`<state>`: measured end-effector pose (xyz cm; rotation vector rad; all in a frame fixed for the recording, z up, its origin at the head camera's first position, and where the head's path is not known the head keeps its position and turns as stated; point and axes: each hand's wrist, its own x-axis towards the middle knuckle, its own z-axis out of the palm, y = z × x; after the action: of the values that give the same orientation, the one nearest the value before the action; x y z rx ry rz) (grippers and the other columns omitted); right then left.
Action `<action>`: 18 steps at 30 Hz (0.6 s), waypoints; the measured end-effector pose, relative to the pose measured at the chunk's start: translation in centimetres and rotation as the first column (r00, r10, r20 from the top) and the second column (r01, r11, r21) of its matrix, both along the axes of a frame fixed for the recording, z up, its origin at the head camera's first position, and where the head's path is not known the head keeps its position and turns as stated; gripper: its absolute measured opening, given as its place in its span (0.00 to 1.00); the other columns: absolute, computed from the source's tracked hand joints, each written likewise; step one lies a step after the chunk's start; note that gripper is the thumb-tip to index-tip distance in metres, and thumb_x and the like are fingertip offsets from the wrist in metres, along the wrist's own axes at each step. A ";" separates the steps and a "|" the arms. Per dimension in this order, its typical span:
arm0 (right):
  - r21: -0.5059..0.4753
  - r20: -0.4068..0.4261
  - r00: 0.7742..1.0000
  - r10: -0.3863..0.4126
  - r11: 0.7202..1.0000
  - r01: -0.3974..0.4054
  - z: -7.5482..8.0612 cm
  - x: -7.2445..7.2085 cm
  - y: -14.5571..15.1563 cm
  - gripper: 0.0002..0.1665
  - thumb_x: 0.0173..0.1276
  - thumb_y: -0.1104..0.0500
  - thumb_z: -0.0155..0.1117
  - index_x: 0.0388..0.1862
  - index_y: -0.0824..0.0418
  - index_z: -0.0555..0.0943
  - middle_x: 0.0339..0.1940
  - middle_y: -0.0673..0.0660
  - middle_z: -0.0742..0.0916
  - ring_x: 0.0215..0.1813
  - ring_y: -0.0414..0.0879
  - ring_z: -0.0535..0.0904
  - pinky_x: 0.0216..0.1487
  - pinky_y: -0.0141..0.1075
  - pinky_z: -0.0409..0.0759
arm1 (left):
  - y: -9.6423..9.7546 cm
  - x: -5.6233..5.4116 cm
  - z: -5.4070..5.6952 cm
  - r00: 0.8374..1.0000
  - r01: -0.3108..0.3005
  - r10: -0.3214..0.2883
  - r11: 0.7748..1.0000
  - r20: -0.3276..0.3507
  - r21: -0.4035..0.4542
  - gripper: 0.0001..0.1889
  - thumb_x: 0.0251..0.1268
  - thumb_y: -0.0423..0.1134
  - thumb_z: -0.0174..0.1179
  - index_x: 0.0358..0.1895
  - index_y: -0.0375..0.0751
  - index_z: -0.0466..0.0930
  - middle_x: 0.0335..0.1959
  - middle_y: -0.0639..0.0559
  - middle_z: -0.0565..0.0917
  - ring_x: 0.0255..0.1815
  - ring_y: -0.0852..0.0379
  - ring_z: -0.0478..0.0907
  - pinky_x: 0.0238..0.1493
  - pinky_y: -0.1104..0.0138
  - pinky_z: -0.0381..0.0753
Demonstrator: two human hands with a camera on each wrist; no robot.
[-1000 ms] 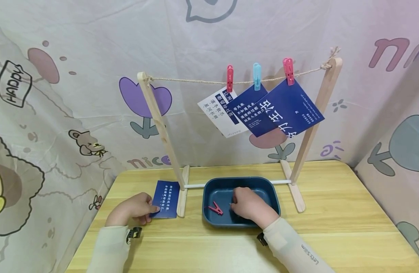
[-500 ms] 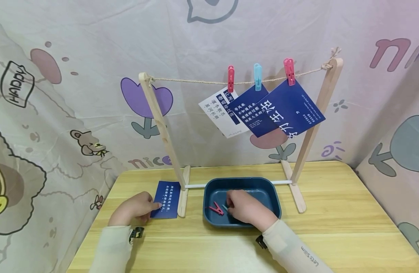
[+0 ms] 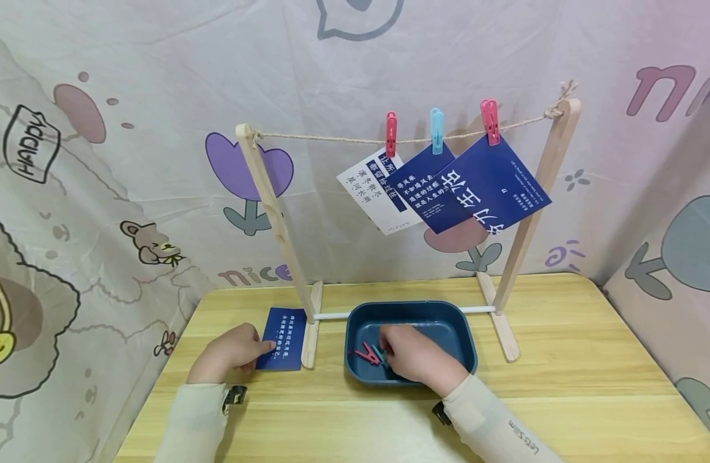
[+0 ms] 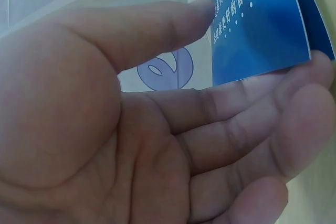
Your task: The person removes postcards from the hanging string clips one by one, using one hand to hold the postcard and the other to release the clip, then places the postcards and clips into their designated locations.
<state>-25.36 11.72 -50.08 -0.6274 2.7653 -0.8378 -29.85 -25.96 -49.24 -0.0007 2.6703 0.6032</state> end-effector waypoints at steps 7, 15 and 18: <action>0.037 0.020 1.000 0.002 0.999 -0.003 -0.1 0.0 0.0 0.05 0.73 0.66 0.71 0.42 0.60 0.82 0.32 0.49 0.82 0.34 0.43 0.76 0.36 0.38 0.79 | 0.3 0.2 0.3 1.000 0.010 -0.010 0.999 -0.010 -0.035 0.19 0.81 0.48 0.63 0.39 0.32 0.84 0.18 0.45 0.83 0.20 0.52 0.77 0.27 0.64 0.73; 0.056 0.042 0.999 -0.001 0.998 -0.002 0.1 -0.1 0.0 0.09 0.74 0.65 0.72 0.50 0.62 0.83 0.35 0.50 0.83 0.36 0.43 0.77 0.38 0.39 0.81 | 0.4 0.2 0.4 1.000 0.007 -0.007 0.999 -0.013 -0.053 0.20 0.81 0.49 0.63 0.39 0.32 0.84 0.21 0.44 0.84 0.22 0.51 0.79 0.28 0.64 0.74; 0.058 0.041 0.999 0.000 0.998 -0.002 0.1 -0.1 0.0 0.09 0.74 0.65 0.71 0.50 0.62 0.83 0.35 0.50 0.83 0.35 0.43 0.77 0.38 0.39 0.81 | 0.5 0.2 0.4 1.000 0.003 -0.004 0.998 -0.014 -0.058 0.20 0.81 0.49 0.63 0.40 0.31 0.84 0.22 0.44 0.84 0.23 0.50 0.79 0.28 0.64 0.74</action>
<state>-25.48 11.73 -50.02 -0.5947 2.7413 -0.7589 -29.65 -25.46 -48.83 -0.0078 2.6996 0.5255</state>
